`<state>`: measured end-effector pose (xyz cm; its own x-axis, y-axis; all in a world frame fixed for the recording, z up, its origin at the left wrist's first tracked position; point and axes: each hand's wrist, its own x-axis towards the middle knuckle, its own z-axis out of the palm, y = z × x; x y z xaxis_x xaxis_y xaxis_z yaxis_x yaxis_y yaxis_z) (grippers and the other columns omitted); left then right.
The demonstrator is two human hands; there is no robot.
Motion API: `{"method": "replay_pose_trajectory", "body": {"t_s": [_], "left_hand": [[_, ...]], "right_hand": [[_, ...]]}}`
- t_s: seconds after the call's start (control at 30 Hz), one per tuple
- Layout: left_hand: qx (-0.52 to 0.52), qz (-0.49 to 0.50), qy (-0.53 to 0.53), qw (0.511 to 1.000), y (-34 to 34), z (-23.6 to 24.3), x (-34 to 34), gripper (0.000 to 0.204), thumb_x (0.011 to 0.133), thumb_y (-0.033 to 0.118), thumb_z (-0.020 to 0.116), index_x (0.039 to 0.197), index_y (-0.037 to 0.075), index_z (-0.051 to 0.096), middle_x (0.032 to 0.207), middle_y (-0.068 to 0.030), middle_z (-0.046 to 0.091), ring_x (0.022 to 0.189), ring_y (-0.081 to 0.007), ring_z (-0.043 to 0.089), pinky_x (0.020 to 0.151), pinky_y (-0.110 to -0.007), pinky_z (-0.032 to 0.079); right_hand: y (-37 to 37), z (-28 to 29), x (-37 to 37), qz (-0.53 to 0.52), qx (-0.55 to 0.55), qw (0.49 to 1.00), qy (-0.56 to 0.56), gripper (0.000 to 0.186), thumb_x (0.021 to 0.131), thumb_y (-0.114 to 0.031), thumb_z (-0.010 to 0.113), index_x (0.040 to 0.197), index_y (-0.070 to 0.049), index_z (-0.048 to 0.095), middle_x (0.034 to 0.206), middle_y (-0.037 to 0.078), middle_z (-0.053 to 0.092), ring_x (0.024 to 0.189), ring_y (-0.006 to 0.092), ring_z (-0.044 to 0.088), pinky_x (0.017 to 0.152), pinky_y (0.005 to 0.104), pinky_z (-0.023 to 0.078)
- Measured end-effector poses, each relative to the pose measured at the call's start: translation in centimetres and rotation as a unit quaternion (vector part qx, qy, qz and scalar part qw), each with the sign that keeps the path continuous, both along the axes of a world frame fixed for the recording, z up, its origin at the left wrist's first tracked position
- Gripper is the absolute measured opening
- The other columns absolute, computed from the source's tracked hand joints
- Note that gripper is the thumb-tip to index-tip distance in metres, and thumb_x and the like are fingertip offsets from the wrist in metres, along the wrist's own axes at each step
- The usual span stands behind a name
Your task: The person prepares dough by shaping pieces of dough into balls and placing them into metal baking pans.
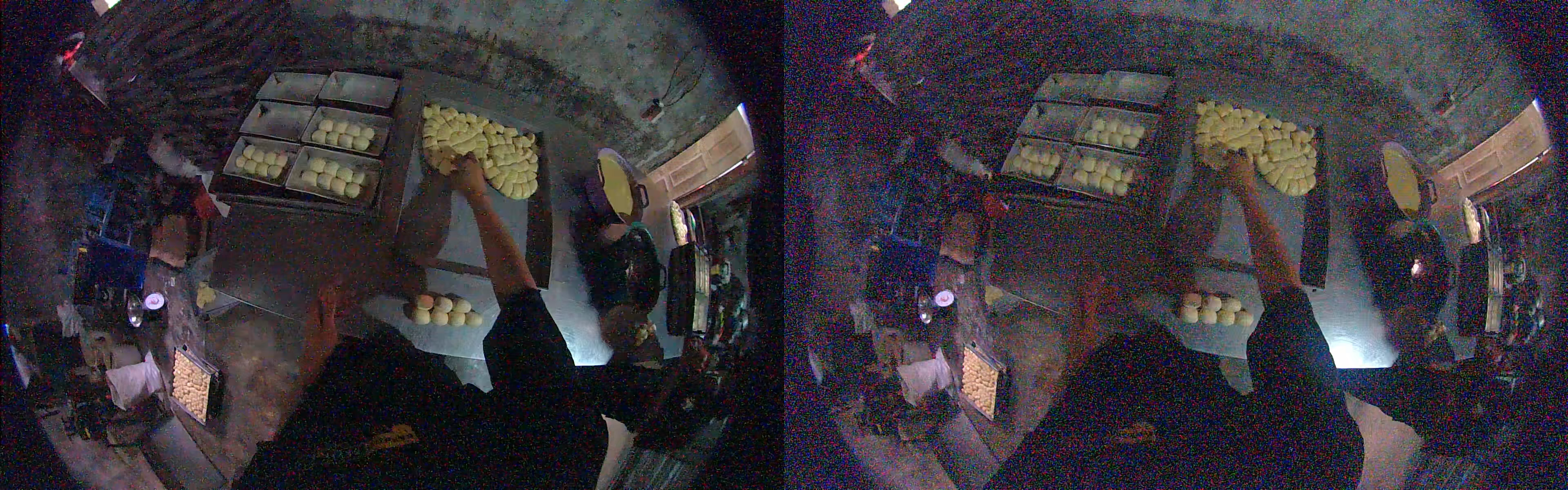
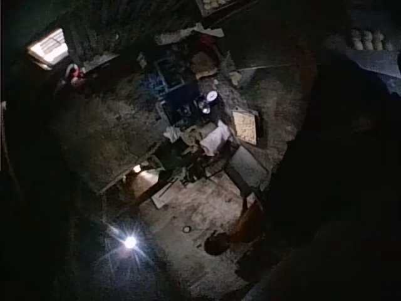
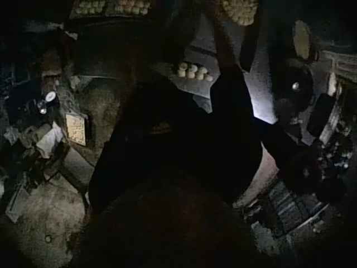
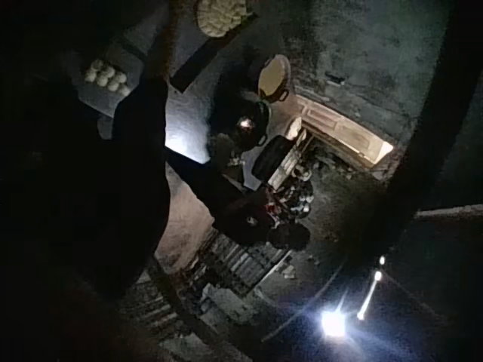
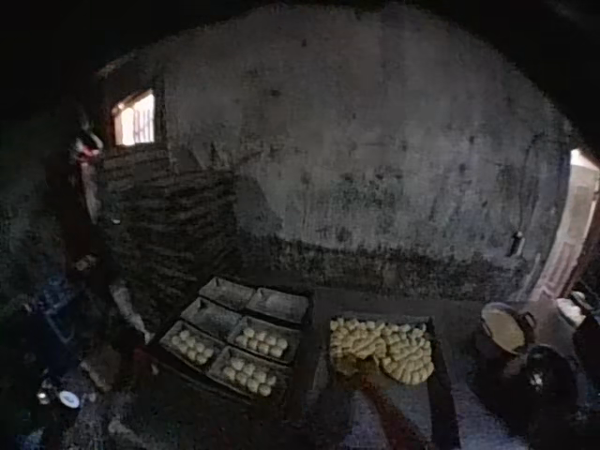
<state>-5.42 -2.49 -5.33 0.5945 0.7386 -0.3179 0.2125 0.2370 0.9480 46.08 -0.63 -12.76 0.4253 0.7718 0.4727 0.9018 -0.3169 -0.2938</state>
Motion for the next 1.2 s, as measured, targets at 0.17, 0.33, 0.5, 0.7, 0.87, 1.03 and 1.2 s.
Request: {"method": "replay_pose_trajectory", "body": {"t_s": [0.17, 0.33, 0.5, 0.7, 0.87, 1.03, 1.2], "left_hand": [[-0.081, -0.039, -0.037, 0.995, 1.0, 0.4, 2.0, 0.045, 0.105, 0.037, 0.047, 0.136, 0.005, 0.055, 0.124, -0.013, 0.064, 0.109, -0.0238, 0.065, 0.088, -0.04, 0.053], [-0.003, -0.092, -0.14, 0.986, -1.7, -0.2, 7.8, 0.038, 0.101, 0.025, 0.059, 0.132, 0.004, 0.057, 0.121, -0.0114, 0.065, 0.106, -0.0219, 0.066, 0.087, -0.036, 0.054], [0.027, -0.118, -0.207, 0.971, -6.4, 0.2, 13.2, 0.041, 0.095, 0.013, 0.067, 0.132, 0.001, 0.056, 0.127, -0.0115, 0.062, 0.114, -0.0212, 0.062, 0.091, -0.033, 0.054], [-0.007, -0.18, -0.179, 0.967, -12.7, 6.8, 18.7, 0.036, 0.094, 0.017, 0.068, 0.129, 0.008, 0.063, 0.146, -0.0178, 0.049, 0.126, -0.0276, 0.056, 0.103, -0.037, 0.047], [0.463, -0.421, -0.242, 0.741, -15.7, 9.0, 21.0, 0.038, 0.09, 0.027, 0.07, 0.126, 0.016, 0.067, 0.149, -0.0161, 0.047, 0.137, -0.0364, 0.045, 0.115, -0.05, 0.033], [0.57, -0.462, -0.324, 0.597, -17.2, 9.5, 24.6, 0.044, 0.088, 0.033, 0.07, 0.128, 0.017, 0.06, 0.149, -0.0119, 0.041, 0.143, -0.0373, 0.035, 0.117, -0.056, 0.027], [0.454, -0.474, -0.371, 0.657, -21.2, 8.1, 25.1, 0.065, 0.087, 0.037, 0.072, 0.14, 0.018, 0.038, 0.155, -0.011, 0.019, 0.146, -0.0382, 0.026, 0.117, -0.056, 0.025]], "right_hand": [[-5.8, 1.4, -2.7, -0.032, -0.094, 0.97, 0.222, 0.026, 0.076, -0.02, 0.077, 0.095, -0.003, 0.07, 0.091, 0.014, 0.072, 0.09, 0.0302, 0.07, 0.075, 0.0394, 0.056], [-14.0, 6.4, -16.3, 0.038, 0.026, 0.902, 0.429, 0.021, 0.082, -0.008, 0.076, 0.102, -0.005, 0.07, 0.099, 0.007, 0.071, 0.088, 0.0136, 0.067, 0.075, 0.0305, 0.055], [-19.9, 13.1, -26.7, -0.033, 0.064, 0.929, 0.363, 0.031, 0.075, -0.002, 0.08, 0.105, -0.003, 0.071, 0.107, 0.008, 0.071, 0.092, 0.0234, 0.068, 0.08, 0.0361, 0.054], [-28.6, 15.7, -24.6, -0.126, 0.125, 0.92, 0.35, 0.032, 0.082, 0.004, 0.073, 0.112, -0.005, 0.068, 0.125, 0.011, 0.065, 0.116, 0.0241, 0.063, 0.097, 0.0368, 0.052], [-36.3, 12.4, -27.0, -0.032, 0.323, 0.737, 0.593, 0.04, 0.084, 0.006, 0.07, 0.121, -0.004, 0.057, 0.121, 0.01, 0.063, 0.116, 0.0216, 0.06, 0.094, 0.0357, 0.054], [-39.8, 13.7, -25.5, -0.053, 0.285, 0.646, 0.706, 0.038, 0.087, -0.006, 0.072, 0.123, -0.005, 0.06, 0.107, 0.008, 0.068, 0.099, 0.0186, 0.065, 0.091, 0.0356, 0.051], [-40.8, 20.5, -23.0, 0.086, 0.239, 0.546, 0.798, 0.014, 0.091, -0.015, 0.072, 0.083, -0.004, 0.068, 0.079, 0.001, 0.065, 0.066, 0.0109, 0.059, 0.058, 0.0258, 0.044]]}}
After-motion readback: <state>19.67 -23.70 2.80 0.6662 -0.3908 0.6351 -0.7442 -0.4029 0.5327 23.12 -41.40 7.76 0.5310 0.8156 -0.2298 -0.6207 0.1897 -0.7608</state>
